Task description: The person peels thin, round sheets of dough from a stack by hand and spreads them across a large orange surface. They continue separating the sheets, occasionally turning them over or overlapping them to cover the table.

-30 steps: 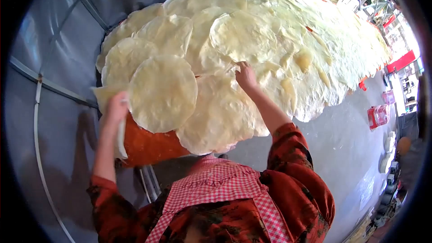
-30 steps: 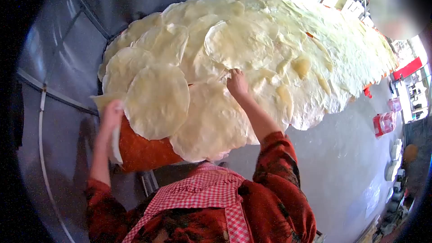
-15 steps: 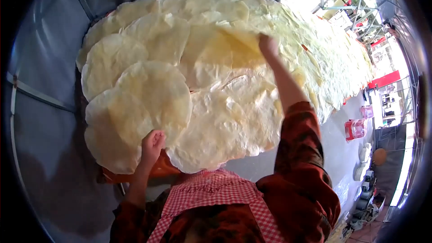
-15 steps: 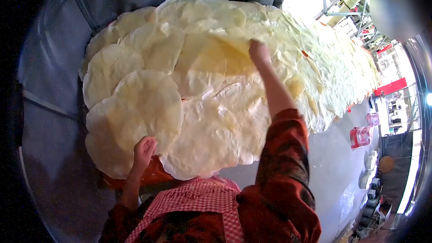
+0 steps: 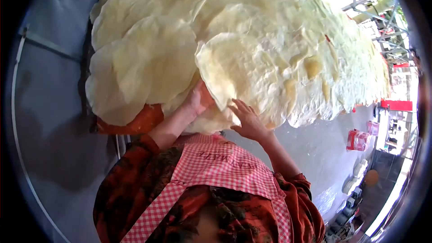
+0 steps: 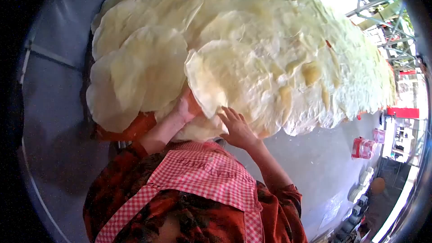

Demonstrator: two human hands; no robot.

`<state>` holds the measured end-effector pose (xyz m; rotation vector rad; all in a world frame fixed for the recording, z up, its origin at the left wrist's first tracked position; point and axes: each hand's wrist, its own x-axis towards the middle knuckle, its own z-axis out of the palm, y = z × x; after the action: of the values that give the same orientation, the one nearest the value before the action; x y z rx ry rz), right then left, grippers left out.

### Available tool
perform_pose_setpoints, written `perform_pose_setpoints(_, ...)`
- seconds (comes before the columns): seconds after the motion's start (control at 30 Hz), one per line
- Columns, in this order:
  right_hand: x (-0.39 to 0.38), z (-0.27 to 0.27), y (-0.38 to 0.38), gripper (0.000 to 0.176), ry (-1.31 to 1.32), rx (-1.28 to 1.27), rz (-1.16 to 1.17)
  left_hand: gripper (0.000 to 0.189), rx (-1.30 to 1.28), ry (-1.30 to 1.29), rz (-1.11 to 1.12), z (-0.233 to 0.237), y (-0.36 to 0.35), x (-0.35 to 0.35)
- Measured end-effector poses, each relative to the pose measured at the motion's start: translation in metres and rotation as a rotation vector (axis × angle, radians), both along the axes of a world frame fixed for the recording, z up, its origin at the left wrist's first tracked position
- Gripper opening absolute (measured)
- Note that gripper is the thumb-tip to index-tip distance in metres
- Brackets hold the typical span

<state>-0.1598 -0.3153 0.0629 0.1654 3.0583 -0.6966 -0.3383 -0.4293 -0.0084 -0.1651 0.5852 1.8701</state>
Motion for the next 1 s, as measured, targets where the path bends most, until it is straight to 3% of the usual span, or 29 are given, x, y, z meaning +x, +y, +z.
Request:
perform_pose_setpoints(0.1, -0.011, -0.003, -0.003, 0.06, 0.078, -0.34, -0.188, 0.056, 0.009, -0.028, 0.0, 0.013, -0.012, 0.02)
perform_pose_setpoints(0.17, -0.032, -0.008, -0.01, 0.06, 0.145, -0.397, -0.298, 0.057, -0.034, 0.016, 0.02, 0.029, -0.012, 0.028)
perform_pose_setpoints(0.27, -0.057, -0.022, -0.021, 0.054, 0.153, -0.378, -0.355, 0.045, -0.143, 0.117, 0.046, 0.007, -0.009, 0.028)
perform_pose_setpoints(0.33, -0.06, -0.028, -0.021, 0.058, 0.18, -0.378, -0.315, 0.033, -0.306, 0.127, 0.051, 0.025, -0.011, 0.03)
perform_pose_setpoints(0.43, -0.058, -0.056, -0.019, 0.059, 0.328, -0.355, -0.271, 0.034, -0.285, 0.159, -0.095, -0.014, -0.021, 0.022)
perform_pose_setpoints(0.5, -0.058, -0.057, -0.014, 0.06, 0.318, -0.38, -0.236, 0.033, -0.348, 0.177, -0.012, -0.01, -0.02, 0.029)
perform_pose_setpoints(0.6, -0.055, -0.043, -0.017, 0.059, 0.26, -0.349, -0.246, 0.035, -0.226, 0.057, 0.109, 0.031, -0.021, 0.037)
perform_pose_setpoints(0.7, -0.054, -0.051, -0.016, 0.06, 0.31, -0.363, -0.26, 0.034, -0.127, 0.131, 0.053, 0.021, -0.023, 0.038)
perform_pose_setpoints(0.83, -0.054, -0.032, -0.017, 0.059, 0.034, -0.702, -0.491, 0.036, -0.036, 0.141, 0.068, 0.009, -0.012, 0.044)
perform_pose_setpoints(0.9, -0.054, -0.044, -0.015, 0.055, 0.06, -0.476, -0.469, 0.038, -0.019, 0.217, 0.061, 0.002, -0.013, 0.041)
perform_pose_setpoints(0.93, -0.054, -0.049, -0.013, 0.05, 0.18, -0.39, -0.409, 0.029, 0.015, 0.256, 0.056, 0.003, -0.013, 0.04)
perform_pose_setpoints(1.0, -0.055, -0.047, -0.011, 0.047, 0.154, -0.493, -0.42, 0.022, -0.178, 0.38, 0.02, 0.009, -0.011, 0.038)
